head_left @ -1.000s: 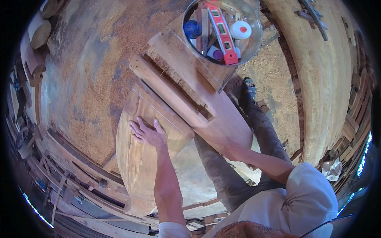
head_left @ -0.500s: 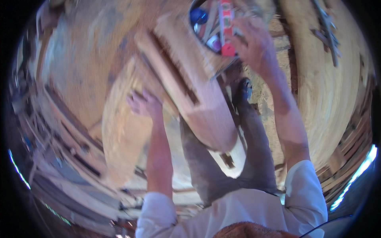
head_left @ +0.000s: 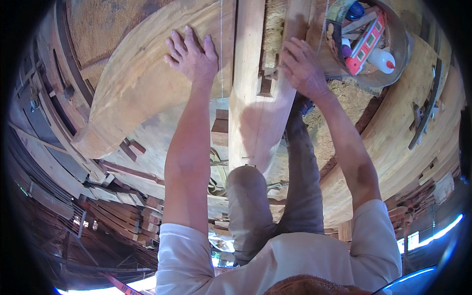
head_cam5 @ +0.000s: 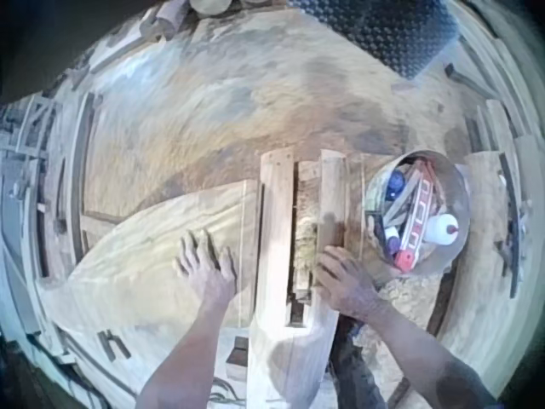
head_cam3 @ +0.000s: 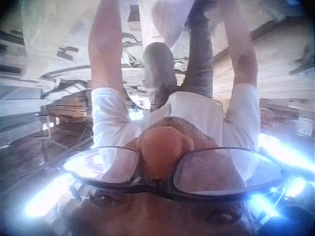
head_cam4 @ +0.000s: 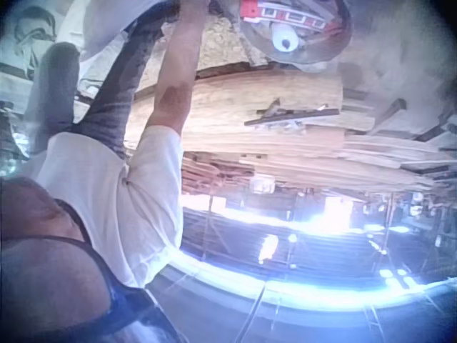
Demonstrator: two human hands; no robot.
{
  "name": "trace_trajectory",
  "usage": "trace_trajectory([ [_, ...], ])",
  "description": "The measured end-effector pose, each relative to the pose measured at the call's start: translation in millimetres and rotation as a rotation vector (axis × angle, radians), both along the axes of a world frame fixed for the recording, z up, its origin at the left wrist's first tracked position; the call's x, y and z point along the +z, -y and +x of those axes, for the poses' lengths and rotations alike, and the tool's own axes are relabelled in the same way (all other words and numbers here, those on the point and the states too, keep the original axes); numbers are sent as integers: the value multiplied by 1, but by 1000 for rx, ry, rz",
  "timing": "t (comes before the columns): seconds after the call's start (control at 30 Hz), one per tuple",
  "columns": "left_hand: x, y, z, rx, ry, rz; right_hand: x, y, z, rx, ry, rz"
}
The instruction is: The person applies a dark liquid finish to a curved wooden piece using a small brush. They repeatedly dip the brush into a small bottle and carefully coat the surface, including edges and recessed areas, in a woodworking shop.
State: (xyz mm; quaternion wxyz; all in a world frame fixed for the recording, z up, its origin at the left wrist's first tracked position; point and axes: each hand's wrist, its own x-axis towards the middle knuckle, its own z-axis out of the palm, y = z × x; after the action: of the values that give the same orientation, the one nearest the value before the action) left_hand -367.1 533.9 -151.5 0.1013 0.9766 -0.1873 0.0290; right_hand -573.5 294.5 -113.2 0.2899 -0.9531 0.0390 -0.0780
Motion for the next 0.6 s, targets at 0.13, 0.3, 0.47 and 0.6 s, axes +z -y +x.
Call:
trace_trajectory([
  [0.13, 0, -1, 1, 0, -11, -15, -7, 7, 0, 51, 3, -90],
  [0.3, 4, -1, -3, 28, -35, -44, -16, 2, -1, 45, 1, -101],
  [0.47, 5, 1, -3, 57, -34, -63, -14, 1, -4, 64, -35, -110],
  [0.6, 5, -1, -3, 78, 2, -127, -15, 0, -2, 65, -21, -161],
])
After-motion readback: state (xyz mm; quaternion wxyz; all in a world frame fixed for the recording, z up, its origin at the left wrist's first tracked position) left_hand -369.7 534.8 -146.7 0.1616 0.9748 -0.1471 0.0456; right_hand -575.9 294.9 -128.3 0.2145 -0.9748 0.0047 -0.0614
